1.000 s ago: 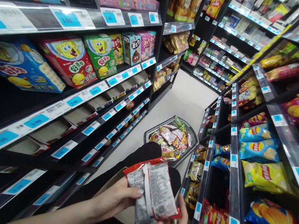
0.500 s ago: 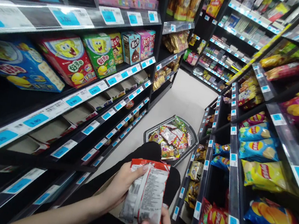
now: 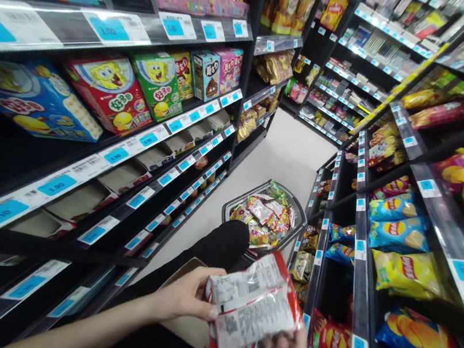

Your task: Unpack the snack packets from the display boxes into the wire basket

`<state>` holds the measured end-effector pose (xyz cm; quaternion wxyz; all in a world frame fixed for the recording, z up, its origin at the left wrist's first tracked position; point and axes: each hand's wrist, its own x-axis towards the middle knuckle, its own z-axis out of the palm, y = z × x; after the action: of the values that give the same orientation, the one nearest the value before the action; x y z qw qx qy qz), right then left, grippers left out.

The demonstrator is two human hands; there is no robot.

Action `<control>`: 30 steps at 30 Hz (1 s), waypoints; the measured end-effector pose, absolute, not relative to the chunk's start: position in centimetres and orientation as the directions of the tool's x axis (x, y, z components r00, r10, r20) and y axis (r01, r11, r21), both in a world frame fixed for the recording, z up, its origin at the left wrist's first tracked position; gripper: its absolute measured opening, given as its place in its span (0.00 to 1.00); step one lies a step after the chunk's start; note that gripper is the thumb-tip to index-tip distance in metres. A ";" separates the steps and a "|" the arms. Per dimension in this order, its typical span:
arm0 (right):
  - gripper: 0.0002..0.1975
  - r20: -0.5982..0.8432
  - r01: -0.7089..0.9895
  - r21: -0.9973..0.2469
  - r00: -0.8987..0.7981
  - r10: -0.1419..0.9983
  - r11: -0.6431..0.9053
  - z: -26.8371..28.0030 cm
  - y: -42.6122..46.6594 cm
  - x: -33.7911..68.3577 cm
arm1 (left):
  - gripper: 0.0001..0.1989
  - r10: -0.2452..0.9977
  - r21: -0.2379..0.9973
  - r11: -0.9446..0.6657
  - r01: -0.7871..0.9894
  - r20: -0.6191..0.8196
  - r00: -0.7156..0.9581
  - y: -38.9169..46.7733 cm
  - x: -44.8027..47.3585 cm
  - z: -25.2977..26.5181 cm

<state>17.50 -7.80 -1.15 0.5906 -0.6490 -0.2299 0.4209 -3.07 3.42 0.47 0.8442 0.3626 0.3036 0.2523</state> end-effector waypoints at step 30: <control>0.45 -0.299 -0.243 -0.942 0.306 0.904 -0.230 0.6 -6.1 15.3 | 0.21 0.624 0.931 0.366 0.009 -0.252 0.739 6.5 -6.4 2.6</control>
<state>15.29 -6.10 0.65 0.5534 -0.5888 -0.2807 0.5180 -6.43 6.46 2.64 0.7697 0.5266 0.3007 0.1998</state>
